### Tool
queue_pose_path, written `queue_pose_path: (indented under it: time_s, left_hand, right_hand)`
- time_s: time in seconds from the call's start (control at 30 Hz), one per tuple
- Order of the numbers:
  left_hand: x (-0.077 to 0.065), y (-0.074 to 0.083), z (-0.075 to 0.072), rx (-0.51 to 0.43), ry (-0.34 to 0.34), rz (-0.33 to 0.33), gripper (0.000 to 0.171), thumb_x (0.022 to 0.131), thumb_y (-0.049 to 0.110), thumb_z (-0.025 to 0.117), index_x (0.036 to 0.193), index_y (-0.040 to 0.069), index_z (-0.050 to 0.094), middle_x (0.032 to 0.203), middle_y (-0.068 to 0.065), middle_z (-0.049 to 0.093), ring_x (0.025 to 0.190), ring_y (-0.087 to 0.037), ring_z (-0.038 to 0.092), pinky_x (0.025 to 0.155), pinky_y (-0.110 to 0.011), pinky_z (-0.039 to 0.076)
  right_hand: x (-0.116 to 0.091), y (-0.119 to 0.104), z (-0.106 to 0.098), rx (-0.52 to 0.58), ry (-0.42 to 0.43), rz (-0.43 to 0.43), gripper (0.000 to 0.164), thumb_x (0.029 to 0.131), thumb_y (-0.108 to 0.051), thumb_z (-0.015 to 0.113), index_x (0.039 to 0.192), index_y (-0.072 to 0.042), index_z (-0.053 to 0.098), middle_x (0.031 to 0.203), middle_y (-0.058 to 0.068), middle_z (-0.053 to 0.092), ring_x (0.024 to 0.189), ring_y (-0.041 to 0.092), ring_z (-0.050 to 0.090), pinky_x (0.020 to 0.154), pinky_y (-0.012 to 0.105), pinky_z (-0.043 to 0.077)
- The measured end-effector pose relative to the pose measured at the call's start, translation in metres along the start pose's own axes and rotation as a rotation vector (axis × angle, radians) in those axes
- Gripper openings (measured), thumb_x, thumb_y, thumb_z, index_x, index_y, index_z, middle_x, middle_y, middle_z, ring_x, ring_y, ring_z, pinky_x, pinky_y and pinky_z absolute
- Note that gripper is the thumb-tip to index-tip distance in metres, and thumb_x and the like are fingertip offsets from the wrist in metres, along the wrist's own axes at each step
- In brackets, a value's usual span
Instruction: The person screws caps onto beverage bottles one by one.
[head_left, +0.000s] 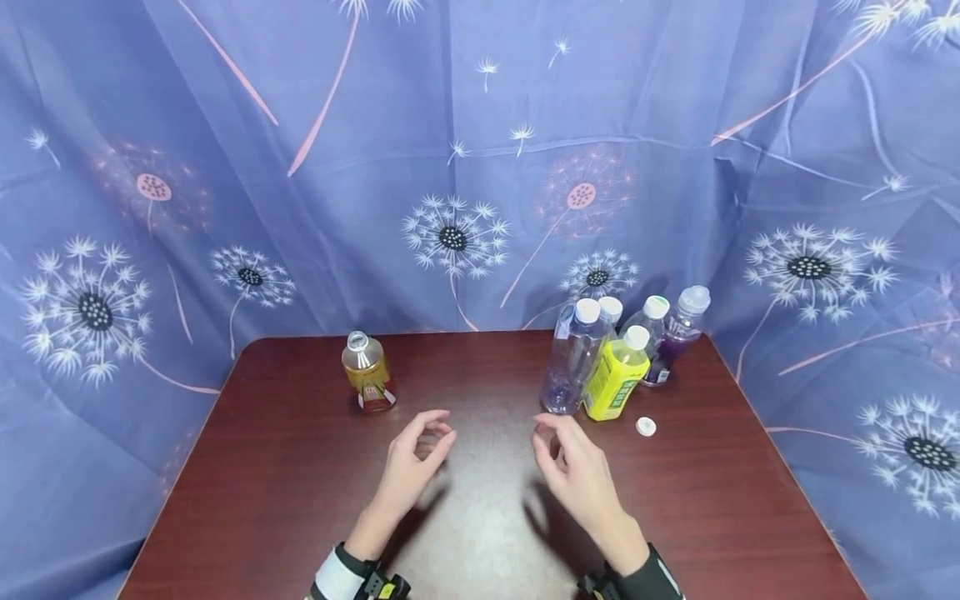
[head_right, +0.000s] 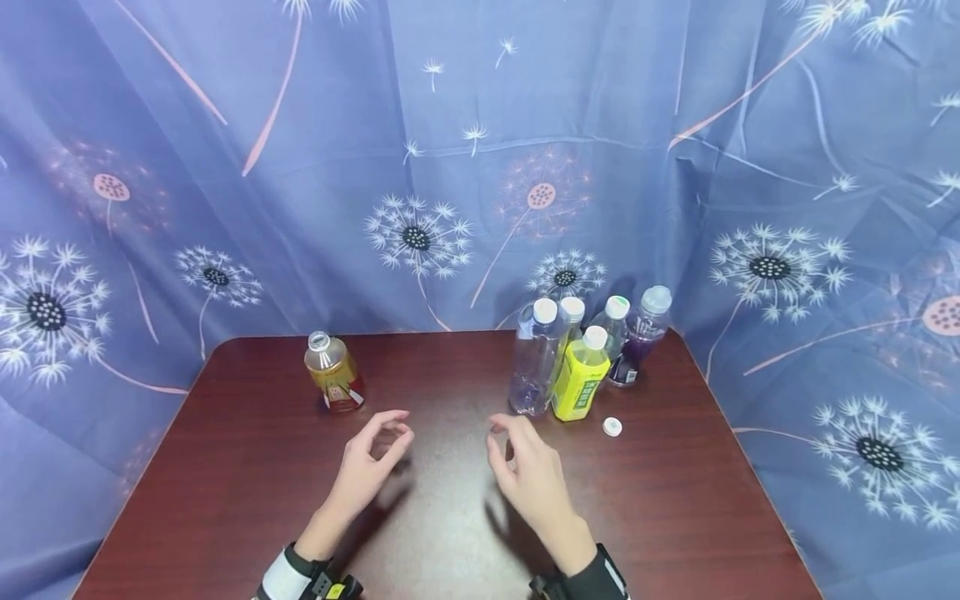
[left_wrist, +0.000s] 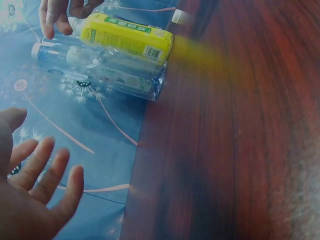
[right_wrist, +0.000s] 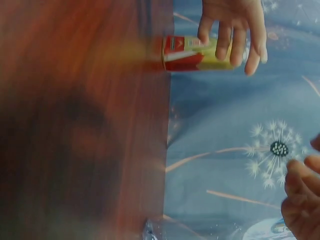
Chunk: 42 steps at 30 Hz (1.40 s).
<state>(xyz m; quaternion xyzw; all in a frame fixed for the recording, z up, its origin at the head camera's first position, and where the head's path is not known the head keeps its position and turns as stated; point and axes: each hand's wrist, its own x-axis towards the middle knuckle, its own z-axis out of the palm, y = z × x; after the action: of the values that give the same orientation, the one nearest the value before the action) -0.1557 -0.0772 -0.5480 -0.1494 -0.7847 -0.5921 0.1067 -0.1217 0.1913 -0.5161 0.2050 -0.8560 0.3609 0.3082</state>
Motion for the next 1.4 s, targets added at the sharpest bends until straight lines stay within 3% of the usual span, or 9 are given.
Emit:
queue_pose_path:
  time_s: [0.13,0.5,0.67,0.8,0.97,1.1,1.2,1.3,1.4]
  left_hand:
    - [0.001,0.004,-0.002,0.039,0.004,0.004,0.028,0.095,0.015,0.078,0.122,0.016,0.071,0.100,0.005,0.073,0.091,-0.011,0.069,0.076,-0.035,0.064]
    - [0.001,0.004,-0.003,0.045,0.002,-0.036,0.025,0.095,0.014,0.078,0.120,0.015,0.072,0.099,0.004,0.073,0.093,-0.010,0.068,0.077,-0.038,0.064]
    - [0.006,0.001,-0.012,0.060,0.033,0.003,0.031,0.093,0.012,0.080,0.122,0.010,0.071,0.102,-0.005,0.074,0.095,-0.021,0.071,0.077,-0.036,0.064]
    - [0.018,-0.004,-0.029,0.055,0.134,0.080,0.041,0.087,0.004,0.083,0.125,0.001,0.068,0.104,-0.014,0.074,0.096,-0.030,0.071,0.077,-0.033,0.064]
    - [0.044,0.001,-0.065,-0.003,0.315,0.170,0.054,0.080,-0.014,0.082,0.129,-0.011,0.061,0.105,-0.027,0.069,0.092,-0.023,0.065,0.077,-0.021,0.060]
    - [0.064,0.004,-0.098,0.040,0.414,0.160,0.068,0.077,-0.017,0.082,0.138,-0.014,0.053,0.122,-0.038,0.056,0.101,-0.021,0.055,0.081,-0.028,0.056]
    - [0.074,-0.012,-0.119,0.096,0.370,0.066,0.085,0.078,-0.011,0.085,0.152,-0.005,0.043,0.145,-0.033,0.044,0.124,-0.027,0.049,0.097,-0.044,0.052]
    - [0.079,-0.033,-0.132,0.101,0.221,-0.047,0.100,0.082,-0.006,0.084,0.163,0.004,0.027,0.162,-0.025,0.032,0.147,-0.035,0.035,0.113,-0.058,0.041]
    - [0.081,-0.047,-0.137,0.066,0.069,-0.122,0.104,0.086,0.000,0.083,0.166,0.008,0.017,0.168,-0.020,0.027,0.154,-0.038,0.026,0.118,-0.065,0.034]
  right_hand:
    - [-0.006,-0.003,0.003,0.035,-0.055,-0.020,0.029,0.092,-0.004,0.071,0.121,-0.007,0.068,0.099,-0.004,0.066,0.070,0.009,0.059,0.059,0.014,0.046]
    - [-0.009,-0.002,0.004,0.039,-0.080,-0.011,0.028,0.093,-0.003,0.071,0.120,-0.007,0.068,0.096,-0.006,0.065,0.073,0.007,0.059,0.056,0.023,0.051]
    - [-0.009,-0.002,0.003,0.046,-0.102,0.007,0.029,0.093,-0.003,0.071,0.121,-0.008,0.068,0.099,-0.006,0.066,0.075,0.005,0.058,0.059,0.017,0.050]
    - [-0.009,-0.001,0.003,0.048,-0.109,0.022,0.029,0.092,-0.001,0.072,0.121,-0.008,0.069,0.101,-0.005,0.067,0.076,0.003,0.058,0.059,0.019,0.051]
    - [-0.010,0.000,0.002,0.055,-0.106,0.017,0.030,0.090,0.002,0.073,0.119,-0.006,0.069,0.100,-0.007,0.066,0.077,0.002,0.058,0.057,0.023,0.053]
    - [-0.012,-0.001,0.002,0.064,-0.118,0.034,0.030,0.090,0.002,0.073,0.118,-0.006,0.069,0.099,-0.009,0.065,0.078,0.001,0.058,0.058,0.024,0.054]
    - [-0.015,-0.001,0.001,0.082,-0.135,0.044,0.027,0.092,0.000,0.072,0.118,-0.007,0.069,0.098,-0.008,0.065,0.079,0.001,0.058,0.058,0.025,0.054]
    - [-0.018,0.000,0.000,0.098,-0.148,0.042,0.022,0.096,-0.005,0.069,0.118,-0.007,0.069,0.097,-0.005,0.066,0.079,0.001,0.058,0.058,0.026,0.055]
    - [-0.020,0.002,-0.001,0.105,-0.152,0.041,0.019,0.099,-0.008,0.068,0.118,-0.008,0.069,0.096,-0.004,0.066,0.079,0.002,0.059,0.059,0.024,0.054]
